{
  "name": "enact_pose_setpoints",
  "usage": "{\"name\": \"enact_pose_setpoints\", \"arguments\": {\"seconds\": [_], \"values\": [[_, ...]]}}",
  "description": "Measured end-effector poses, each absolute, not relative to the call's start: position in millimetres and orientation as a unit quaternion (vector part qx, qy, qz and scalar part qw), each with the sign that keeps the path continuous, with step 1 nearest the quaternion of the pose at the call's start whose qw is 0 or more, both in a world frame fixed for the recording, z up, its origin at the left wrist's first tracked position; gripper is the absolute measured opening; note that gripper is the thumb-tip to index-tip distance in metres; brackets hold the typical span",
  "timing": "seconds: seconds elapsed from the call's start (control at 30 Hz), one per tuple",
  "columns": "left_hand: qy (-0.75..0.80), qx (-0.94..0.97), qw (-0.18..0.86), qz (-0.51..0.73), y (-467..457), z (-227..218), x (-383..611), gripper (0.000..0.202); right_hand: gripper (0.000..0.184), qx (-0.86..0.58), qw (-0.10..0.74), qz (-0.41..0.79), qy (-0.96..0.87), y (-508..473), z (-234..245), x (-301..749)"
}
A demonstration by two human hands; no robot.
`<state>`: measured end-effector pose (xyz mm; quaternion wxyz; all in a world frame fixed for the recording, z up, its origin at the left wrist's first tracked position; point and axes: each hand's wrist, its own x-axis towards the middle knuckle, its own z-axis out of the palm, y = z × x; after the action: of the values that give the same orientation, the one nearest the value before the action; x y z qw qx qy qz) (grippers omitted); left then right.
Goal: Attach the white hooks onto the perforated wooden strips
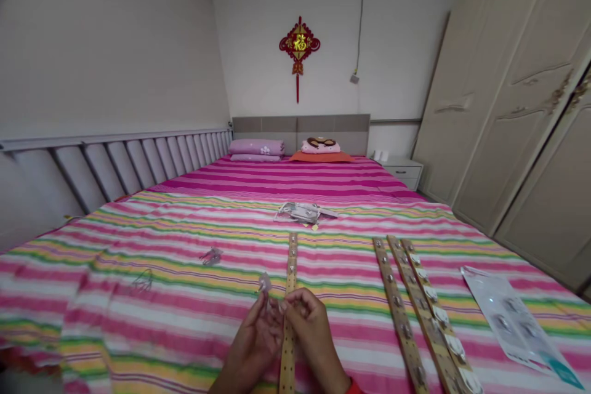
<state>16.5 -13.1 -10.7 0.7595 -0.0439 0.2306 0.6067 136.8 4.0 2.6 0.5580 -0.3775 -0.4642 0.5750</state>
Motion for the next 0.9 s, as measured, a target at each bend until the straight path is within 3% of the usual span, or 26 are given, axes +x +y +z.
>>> {"name": "enact_pose_setpoints", "arguments": {"seconds": [0.43, 0.53, 0.77, 0.9], "values": [[0.292, -0.045, 0.692, 0.658, -36, -22, 57, 0.009, 0.038, -0.403, 0.582, 0.587, -0.393, -16, 7, 139], [0.317, 0.01, 0.679, 0.662, -42, -29, 60, 0.013, 0.036, -0.414, 0.58, 0.582, -0.391, -17, 3, 139], [0.475, 0.223, 0.623, 0.58, -49, -35, 47, 0.041, 0.029, -0.369, 0.582, 0.607, -0.395, -7, -10, 145], [0.53, 0.303, 0.54, 0.579, -37, -30, 21, 0.038, 0.027, -0.385, 0.553, 0.614, -0.411, 10, -23, 154]]}}
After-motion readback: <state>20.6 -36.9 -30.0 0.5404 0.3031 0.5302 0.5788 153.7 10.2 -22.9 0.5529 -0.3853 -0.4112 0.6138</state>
